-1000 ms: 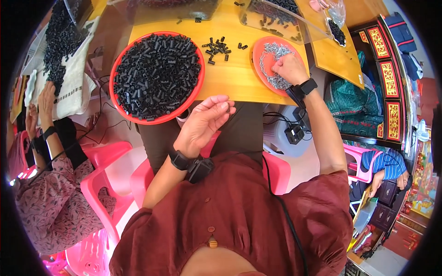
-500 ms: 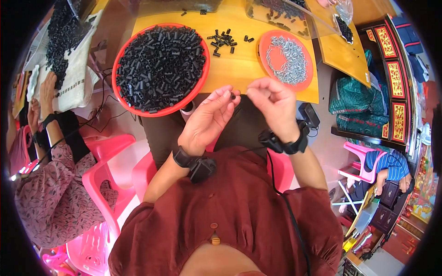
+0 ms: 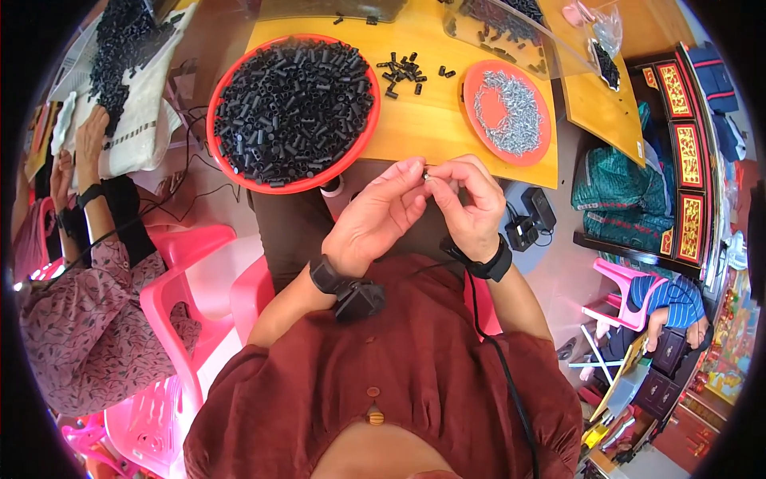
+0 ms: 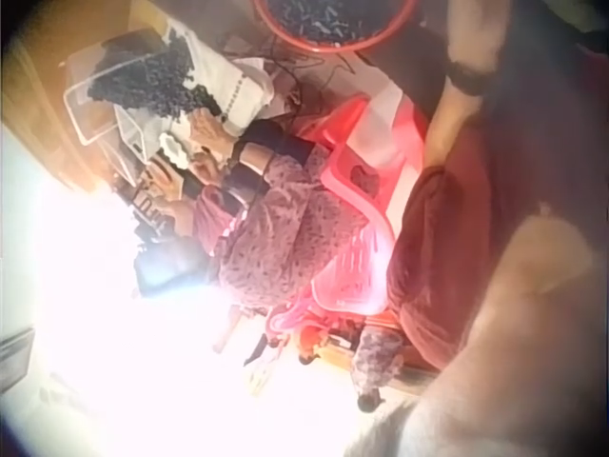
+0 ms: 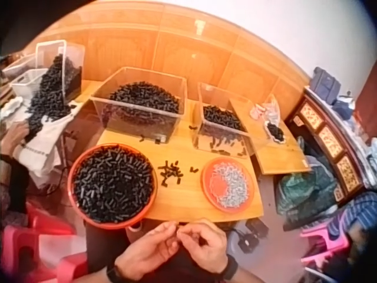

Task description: The person assembles small black plastic components by hand at a workbench.

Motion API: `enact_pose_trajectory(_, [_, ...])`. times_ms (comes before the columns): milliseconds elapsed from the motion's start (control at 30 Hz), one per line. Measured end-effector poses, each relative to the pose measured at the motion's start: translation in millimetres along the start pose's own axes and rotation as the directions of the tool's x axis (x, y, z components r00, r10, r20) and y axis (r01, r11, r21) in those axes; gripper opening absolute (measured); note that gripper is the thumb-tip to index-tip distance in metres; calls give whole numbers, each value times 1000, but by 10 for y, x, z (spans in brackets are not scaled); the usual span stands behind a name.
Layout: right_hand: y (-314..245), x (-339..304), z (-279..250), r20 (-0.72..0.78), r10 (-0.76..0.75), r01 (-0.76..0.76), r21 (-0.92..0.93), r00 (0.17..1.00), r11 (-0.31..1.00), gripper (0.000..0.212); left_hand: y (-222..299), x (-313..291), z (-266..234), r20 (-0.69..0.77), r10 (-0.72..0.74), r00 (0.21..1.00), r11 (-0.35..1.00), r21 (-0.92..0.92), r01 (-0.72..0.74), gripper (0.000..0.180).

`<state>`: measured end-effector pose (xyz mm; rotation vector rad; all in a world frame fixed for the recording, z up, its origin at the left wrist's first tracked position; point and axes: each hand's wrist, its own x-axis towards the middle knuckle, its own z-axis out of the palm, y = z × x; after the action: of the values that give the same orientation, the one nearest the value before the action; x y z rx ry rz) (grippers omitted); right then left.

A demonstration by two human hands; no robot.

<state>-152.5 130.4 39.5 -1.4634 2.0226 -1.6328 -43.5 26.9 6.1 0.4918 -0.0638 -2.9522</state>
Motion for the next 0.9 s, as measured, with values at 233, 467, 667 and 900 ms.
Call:
enact_pose_trajectory(233, [-23, -14, -9, 38, 50, -50, -11, 998, 999, 13, -10, 10, -21, -19, 13, 1000, 999, 50, -12, 12])
enact_pose_trajectory(467, [172, 405, -34, 58, 215, -207, -129, 975, 970, 9, 81, -5, -1, -56, -1, 998, 1000, 9, 2, 13])
enact_pose_trajectory(667, [648, 1046, 210, 251, 7, 104, -428, 968, 898, 13, 148, 9, -51, 11, -4, 1000, 994, -111, 5, 15])
enact_pose_trajectory(900, [764, 1223, 420, 369, 40, 203, -595, 928, 778, 17, 197, -4, -35, 7, 17, 1000, 991, -130, -16, 14])
